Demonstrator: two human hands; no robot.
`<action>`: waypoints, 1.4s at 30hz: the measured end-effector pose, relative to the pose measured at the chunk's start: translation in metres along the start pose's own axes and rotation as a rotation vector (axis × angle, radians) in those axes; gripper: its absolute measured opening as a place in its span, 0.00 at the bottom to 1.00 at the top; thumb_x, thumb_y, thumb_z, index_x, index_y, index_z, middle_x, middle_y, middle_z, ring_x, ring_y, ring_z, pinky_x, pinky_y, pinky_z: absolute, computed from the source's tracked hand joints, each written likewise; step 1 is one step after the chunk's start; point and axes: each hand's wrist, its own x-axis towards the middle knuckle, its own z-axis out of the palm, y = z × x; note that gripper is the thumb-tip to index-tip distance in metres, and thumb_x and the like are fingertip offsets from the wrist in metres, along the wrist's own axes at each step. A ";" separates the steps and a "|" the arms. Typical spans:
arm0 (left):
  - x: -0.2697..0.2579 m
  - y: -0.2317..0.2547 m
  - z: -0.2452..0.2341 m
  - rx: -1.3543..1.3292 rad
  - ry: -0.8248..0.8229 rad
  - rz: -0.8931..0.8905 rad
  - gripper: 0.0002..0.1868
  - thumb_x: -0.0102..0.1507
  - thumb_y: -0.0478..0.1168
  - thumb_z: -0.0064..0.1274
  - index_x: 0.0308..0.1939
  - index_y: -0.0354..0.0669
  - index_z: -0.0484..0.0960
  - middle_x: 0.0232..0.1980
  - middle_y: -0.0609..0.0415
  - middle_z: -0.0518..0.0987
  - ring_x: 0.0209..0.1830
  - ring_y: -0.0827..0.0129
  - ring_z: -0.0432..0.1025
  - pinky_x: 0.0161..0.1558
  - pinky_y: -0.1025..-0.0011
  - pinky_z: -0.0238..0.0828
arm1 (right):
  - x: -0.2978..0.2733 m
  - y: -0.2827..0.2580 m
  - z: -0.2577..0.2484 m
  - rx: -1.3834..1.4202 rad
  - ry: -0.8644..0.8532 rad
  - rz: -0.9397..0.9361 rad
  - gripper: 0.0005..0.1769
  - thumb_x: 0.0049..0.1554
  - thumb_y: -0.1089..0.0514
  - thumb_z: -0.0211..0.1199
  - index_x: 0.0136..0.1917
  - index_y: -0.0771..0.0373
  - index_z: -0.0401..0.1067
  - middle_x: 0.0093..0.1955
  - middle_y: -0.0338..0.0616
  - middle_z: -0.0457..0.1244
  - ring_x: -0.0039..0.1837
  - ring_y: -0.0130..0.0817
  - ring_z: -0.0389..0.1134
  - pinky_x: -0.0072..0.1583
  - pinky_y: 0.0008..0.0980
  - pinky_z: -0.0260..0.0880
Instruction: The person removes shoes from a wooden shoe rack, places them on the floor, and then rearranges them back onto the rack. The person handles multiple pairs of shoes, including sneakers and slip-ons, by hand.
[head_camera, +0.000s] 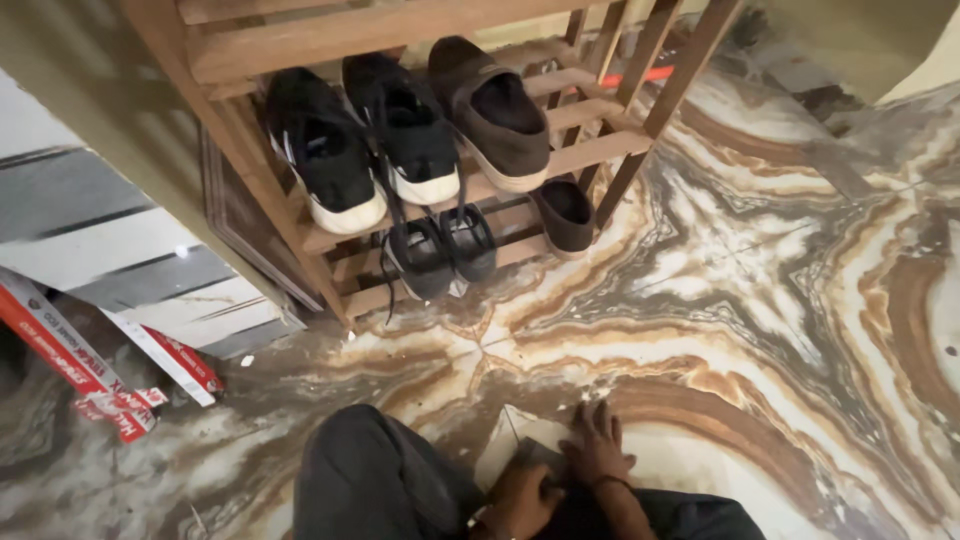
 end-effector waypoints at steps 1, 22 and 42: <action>0.000 0.002 -0.005 0.002 -0.071 -0.046 0.17 0.61 0.48 0.66 0.45 0.42 0.81 0.39 0.43 0.82 0.42 0.45 0.75 0.45 0.50 0.70 | -0.004 -0.004 -0.003 0.020 -0.049 0.019 0.58 0.50 0.28 0.69 0.82 0.26 0.36 0.88 0.30 0.25 0.87 0.47 0.28 0.67 0.84 0.49; 0.394 0.092 -0.094 0.173 0.614 0.166 0.45 0.51 0.35 0.69 0.70 0.44 0.65 0.64 0.32 0.71 0.64 0.38 0.67 0.62 0.52 0.65 | -0.009 -0.028 -0.031 0.098 -0.159 0.111 0.64 0.49 0.38 0.75 0.82 0.22 0.32 0.88 0.36 0.18 0.87 0.57 0.20 0.65 0.90 0.43; 0.072 0.177 -0.069 -0.179 0.552 0.121 0.17 0.54 0.37 0.70 0.33 0.38 0.73 0.29 0.46 0.74 0.27 0.67 0.71 0.28 0.69 0.71 | 0.020 -0.010 0.019 -0.122 -0.252 0.070 0.32 0.66 0.31 0.52 0.79 0.20 0.47 0.89 0.32 0.27 0.88 0.63 0.14 0.68 0.93 0.35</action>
